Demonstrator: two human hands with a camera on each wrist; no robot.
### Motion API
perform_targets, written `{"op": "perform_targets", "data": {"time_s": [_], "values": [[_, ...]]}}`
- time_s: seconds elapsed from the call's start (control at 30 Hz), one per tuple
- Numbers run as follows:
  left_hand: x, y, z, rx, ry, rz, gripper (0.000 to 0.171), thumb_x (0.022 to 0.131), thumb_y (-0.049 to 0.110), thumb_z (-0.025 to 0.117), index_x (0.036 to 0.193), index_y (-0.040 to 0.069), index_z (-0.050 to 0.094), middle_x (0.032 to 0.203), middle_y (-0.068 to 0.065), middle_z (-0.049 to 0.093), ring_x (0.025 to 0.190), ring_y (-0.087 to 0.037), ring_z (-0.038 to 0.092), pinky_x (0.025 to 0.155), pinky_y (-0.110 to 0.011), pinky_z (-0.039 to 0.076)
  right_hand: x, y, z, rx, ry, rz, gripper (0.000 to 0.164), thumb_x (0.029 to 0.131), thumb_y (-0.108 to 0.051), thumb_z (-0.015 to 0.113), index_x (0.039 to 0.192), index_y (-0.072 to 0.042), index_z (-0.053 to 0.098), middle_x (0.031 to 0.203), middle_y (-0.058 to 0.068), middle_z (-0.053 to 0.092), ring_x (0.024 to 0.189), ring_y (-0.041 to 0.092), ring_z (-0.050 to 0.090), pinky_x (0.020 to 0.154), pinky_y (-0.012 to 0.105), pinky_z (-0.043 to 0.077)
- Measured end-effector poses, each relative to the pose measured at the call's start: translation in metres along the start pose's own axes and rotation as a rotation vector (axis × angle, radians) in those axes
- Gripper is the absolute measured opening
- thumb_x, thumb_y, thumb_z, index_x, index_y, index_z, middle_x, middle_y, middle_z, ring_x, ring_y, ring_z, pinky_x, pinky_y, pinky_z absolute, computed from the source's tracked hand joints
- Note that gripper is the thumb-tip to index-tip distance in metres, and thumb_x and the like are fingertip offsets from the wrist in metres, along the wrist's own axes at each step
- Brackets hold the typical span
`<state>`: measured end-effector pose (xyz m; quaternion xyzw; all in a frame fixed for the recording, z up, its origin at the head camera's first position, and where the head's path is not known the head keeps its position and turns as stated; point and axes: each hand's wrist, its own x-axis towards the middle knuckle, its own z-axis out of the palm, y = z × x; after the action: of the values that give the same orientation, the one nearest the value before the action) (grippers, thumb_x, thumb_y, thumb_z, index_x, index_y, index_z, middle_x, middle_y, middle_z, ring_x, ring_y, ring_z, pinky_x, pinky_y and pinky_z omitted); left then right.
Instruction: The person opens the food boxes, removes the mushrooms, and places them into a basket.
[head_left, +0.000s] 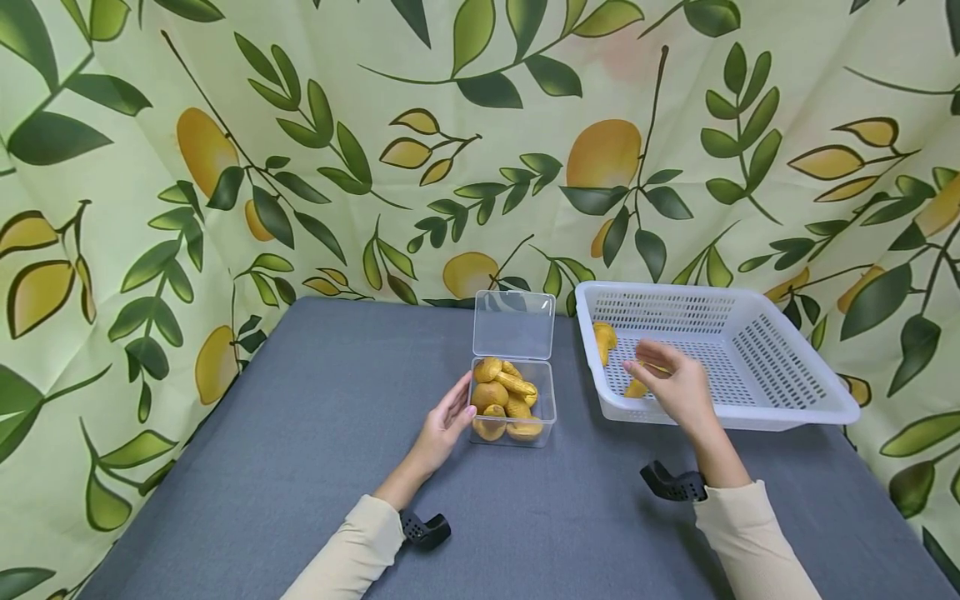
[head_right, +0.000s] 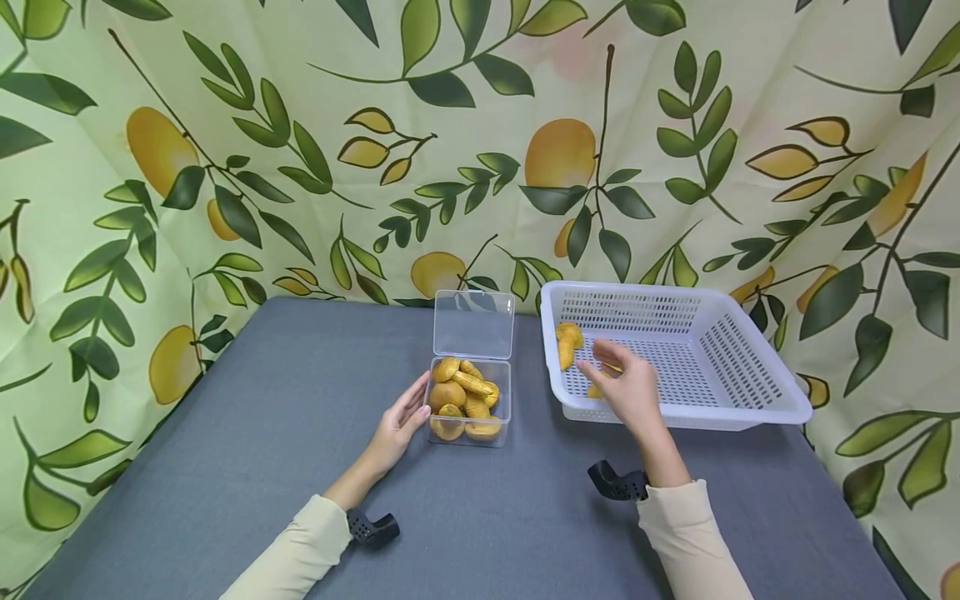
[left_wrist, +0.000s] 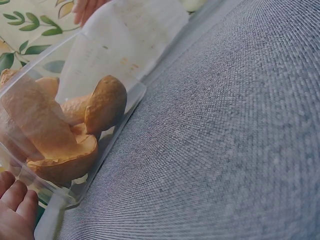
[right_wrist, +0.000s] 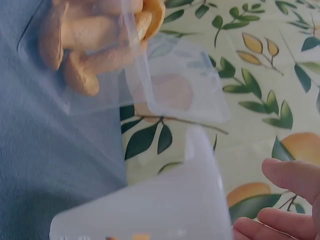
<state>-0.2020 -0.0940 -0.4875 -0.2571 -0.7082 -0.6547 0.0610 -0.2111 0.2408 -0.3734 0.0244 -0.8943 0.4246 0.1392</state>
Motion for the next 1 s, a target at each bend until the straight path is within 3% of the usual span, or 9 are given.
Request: {"op": "perform_targets", "data": {"time_s": [0.07, 0.13, 0.23, 0.4, 0.83, 1.0], "values": [[0.0, 0.0, 0.0, -0.002, 0.002, 0.0, 0.057, 0.101, 0.02, 0.046, 0.15, -0.002, 0.026, 0.155, -0.03, 0.026, 0.145, -0.041, 0.026, 0.114, -0.008, 0.028, -0.002, -0.003, 0.001, 0.019, 0.004, -0.019, 0.048, 0.087, -0.018, 0.071, 0.126, 0.006, 0.059, 0.121, 0.028, 0.065, 0.102, 0.011, 0.07, 0.084, 0.007, 0.054], [0.001, 0.0, 0.0, -0.012, -0.001, -0.016, 0.057, 0.101, 0.017, 0.046, 0.15, -0.003, 0.025, 0.156, -0.03, 0.025, 0.145, -0.042, 0.026, 0.115, -0.009, 0.027, -0.004, -0.007, 0.003, 0.04, 0.004, -0.041, 0.044, 0.087, -0.016, 0.071, 0.124, 0.006, 0.061, 0.119, 0.027, 0.066, 0.094, -0.01, 0.064, 0.08, -0.002, 0.049], [0.001, 0.002, 0.0, -0.033, 0.0, -0.069, 0.057, 0.1, 0.012, 0.046, 0.15, -0.005, 0.024, 0.157, -0.028, 0.024, 0.145, -0.043, 0.024, 0.115, -0.009, 0.026, -0.008, -0.013, 0.004, 0.075, -0.009, -0.071, 0.042, 0.086, -0.013, 0.072, 0.122, 0.007, 0.061, 0.118, 0.029, 0.067, 0.088, -0.026, 0.05, 0.077, -0.005, 0.047], [0.001, 0.003, 0.0, -0.03, 0.003, -0.092, 0.056, 0.099, 0.003, 0.045, 0.15, -0.007, 0.024, 0.157, -0.028, 0.024, 0.146, -0.042, 0.023, 0.113, -0.007, 0.025, -0.013, -0.021, 0.011, 0.11, -0.043, -0.091, 0.04, 0.086, -0.01, 0.071, 0.121, 0.008, 0.062, 0.117, 0.03, 0.067, 0.086, -0.026, 0.052, 0.074, -0.004, 0.047], [0.002, 0.007, 0.001, -0.049, 0.002, -0.094, 0.057, 0.099, 0.005, 0.046, 0.15, -0.007, 0.023, 0.157, -0.028, 0.023, 0.147, -0.042, 0.022, 0.111, -0.003, 0.025, -0.02, -0.031, 0.03, 0.183, -0.084, -0.149, 0.036, 0.084, -0.003, 0.071, 0.116, 0.009, 0.064, 0.11, 0.03, 0.069, 0.088, -0.018, 0.059, 0.076, 0.0, 0.051], [0.001, 0.005, 0.001, -0.038, 0.0, -0.097, 0.057, 0.099, 0.005, 0.045, 0.15, -0.006, 0.023, 0.157, -0.028, 0.023, 0.147, -0.042, 0.022, 0.111, -0.003, 0.025, -0.02, -0.036, 0.035, 0.163, -0.107, -0.16, 0.037, 0.084, -0.004, 0.072, 0.118, 0.008, 0.064, 0.111, 0.028, 0.069, 0.09, -0.016, 0.06, 0.078, 0.0, 0.05]]}}
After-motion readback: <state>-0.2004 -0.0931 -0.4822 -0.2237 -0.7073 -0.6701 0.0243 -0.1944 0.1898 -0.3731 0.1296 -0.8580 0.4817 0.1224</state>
